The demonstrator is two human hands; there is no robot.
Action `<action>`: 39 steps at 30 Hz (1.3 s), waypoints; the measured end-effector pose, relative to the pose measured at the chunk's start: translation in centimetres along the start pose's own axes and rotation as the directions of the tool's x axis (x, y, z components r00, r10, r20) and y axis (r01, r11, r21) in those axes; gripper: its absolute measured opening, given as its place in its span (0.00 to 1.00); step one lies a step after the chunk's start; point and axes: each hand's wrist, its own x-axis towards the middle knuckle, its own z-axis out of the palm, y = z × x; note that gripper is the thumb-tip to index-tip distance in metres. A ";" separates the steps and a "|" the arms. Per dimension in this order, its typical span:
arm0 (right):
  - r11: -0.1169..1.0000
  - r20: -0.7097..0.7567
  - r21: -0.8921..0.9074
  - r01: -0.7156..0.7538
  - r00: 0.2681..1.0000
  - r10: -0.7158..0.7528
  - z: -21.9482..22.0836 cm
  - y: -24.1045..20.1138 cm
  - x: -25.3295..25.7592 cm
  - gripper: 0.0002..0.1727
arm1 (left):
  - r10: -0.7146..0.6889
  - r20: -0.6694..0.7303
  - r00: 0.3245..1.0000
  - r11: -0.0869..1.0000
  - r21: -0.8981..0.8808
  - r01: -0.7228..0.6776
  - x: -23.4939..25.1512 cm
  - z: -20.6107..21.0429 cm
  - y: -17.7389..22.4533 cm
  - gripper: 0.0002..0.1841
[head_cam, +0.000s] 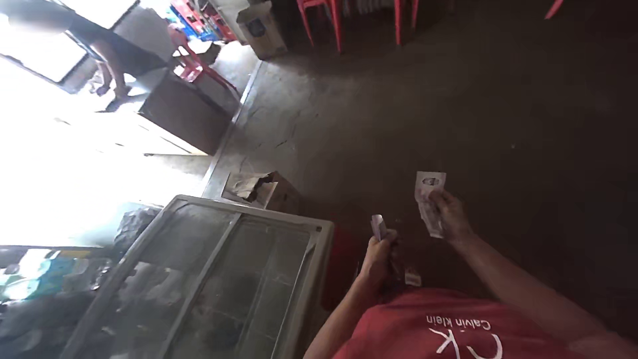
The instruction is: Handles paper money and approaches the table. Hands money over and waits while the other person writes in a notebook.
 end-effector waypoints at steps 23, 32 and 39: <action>0.949 0.184 -0.256 -0.182 0.955 0.233 17.4 -5.3 46.9 0.14 | 0.182 -0.370 0.911 0.898 -0.316 -0.307 38.0 -9.1 31.7 0.12; 0.945 0.382 -0.299 -0.134 0.890 0.247 30.7 -8.7 67.3 0.12 | 0.073 -0.618 0.783 0.832 -0.395 -0.390 47.9 -13.8 41.6 0.15; 0.934 0.633 -0.334 -0.127 0.704 0.322 45.5 -9.6 75.9 0.11 | -0.014 -0.762 0.648 0.722 -0.456 -0.520 52.3 -18.7 47.6 0.15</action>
